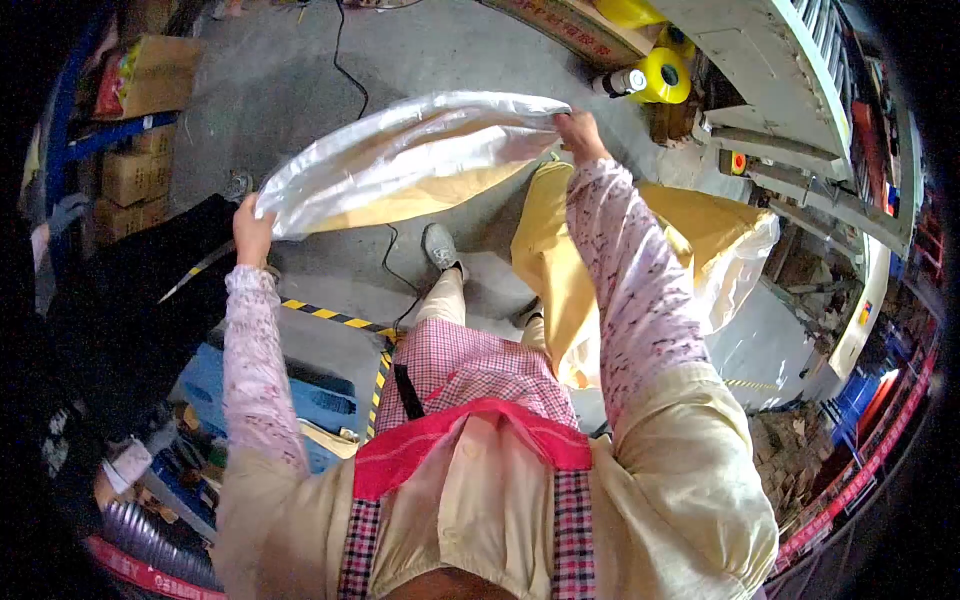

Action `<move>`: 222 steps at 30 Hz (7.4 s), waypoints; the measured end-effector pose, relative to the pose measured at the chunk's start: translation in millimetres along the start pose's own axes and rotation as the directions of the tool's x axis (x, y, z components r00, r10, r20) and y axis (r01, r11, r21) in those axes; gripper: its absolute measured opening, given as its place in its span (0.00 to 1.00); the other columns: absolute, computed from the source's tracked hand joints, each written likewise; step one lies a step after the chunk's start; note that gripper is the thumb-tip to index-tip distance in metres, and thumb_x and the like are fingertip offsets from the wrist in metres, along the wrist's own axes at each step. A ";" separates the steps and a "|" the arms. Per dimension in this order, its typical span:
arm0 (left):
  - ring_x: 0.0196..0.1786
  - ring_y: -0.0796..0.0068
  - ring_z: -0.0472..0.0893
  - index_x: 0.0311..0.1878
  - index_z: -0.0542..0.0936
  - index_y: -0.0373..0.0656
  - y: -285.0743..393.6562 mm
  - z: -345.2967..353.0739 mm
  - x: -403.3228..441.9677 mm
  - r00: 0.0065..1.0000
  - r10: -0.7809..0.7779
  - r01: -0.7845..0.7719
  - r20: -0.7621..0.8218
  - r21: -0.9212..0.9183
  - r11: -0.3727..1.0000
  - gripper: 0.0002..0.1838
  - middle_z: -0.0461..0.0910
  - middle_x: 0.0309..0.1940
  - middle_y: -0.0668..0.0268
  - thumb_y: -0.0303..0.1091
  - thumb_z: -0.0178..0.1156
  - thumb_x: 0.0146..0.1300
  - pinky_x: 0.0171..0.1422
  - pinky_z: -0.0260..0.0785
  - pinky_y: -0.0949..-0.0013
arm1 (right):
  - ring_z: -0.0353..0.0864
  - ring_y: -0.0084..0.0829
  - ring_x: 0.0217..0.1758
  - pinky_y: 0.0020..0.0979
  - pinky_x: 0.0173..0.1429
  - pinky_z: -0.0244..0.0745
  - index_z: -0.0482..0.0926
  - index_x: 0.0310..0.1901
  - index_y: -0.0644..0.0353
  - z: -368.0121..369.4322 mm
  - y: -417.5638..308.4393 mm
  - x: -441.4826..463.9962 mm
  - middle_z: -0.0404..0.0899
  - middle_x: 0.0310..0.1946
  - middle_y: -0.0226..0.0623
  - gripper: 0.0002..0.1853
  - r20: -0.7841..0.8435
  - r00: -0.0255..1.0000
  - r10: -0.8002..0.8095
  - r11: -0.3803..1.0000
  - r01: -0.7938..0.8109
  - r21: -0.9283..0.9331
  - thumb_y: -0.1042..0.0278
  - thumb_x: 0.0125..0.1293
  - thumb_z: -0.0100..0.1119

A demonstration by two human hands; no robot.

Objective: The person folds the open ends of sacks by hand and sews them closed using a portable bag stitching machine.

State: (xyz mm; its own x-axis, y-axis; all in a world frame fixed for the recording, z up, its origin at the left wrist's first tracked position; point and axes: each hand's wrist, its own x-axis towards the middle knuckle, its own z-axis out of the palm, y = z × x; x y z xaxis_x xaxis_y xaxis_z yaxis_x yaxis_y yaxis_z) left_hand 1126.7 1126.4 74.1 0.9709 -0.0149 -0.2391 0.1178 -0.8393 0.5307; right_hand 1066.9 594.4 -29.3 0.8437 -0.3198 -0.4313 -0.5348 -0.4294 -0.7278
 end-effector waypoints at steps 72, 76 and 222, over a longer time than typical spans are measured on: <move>0.17 0.85 0.61 0.20 0.69 0.37 15.6 44.0 -202.3 0.782 -0.619 0.449 0.075 -0.756 0.476 0.20 0.64 0.12 0.74 0.39 0.49 0.67 0.21 0.52 0.76 | 0.77 0.33 0.40 0.35 0.41 0.73 0.76 0.45 0.61 63.4 -121.9 -104.9 0.78 0.38 0.39 0.17 0.828 0.557 -0.068 0.458 0.755 -0.470 0.61 0.55 0.59; 0.15 0.83 0.63 0.20 0.69 0.36 15.1 44.7 -208.2 0.851 -0.524 0.398 0.014 -0.669 0.628 0.21 0.65 0.10 0.71 0.39 0.49 0.67 0.20 0.55 0.72 | 0.77 0.34 0.40 0.35 0.41 0.73 0.76 0.45 0.61 132.5 -99.6 -105.4 0.78 0.38 0.39 0.17 0.846 0.532 0.014 0.392 0.776 -0.494 0.63 0.54 0.59; 0.31 0.67 0.77 0.35 0.78 0.33 -78.8 54.7 -211.9 0.680 -0.723 0.554 -0.122 -0.561 0.615 0.13 0.79 0.28 0.56 0.35 0.54 0.61 0.37 0.66 0.65 | 0.74 0.26 0.45 0.29 0.51 0.68 0.75 0.47 0.67 82.6 -135.2 -56.4 0.78 0.42 0.34 0.15 0.486 0.870 -0.082 0.969 0.183 -0.165 0.80 0.55 0.56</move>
State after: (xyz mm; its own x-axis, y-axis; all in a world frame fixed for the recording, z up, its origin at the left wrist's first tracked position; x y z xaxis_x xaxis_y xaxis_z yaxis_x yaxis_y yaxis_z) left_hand 900.2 1166.0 38.5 0.6004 0.6631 -0.4470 0.7270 -0.2199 0.6504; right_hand 1095.5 740.2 49.4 0.8007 0.1676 -0.5751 -0.3715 -0.6143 -0.6962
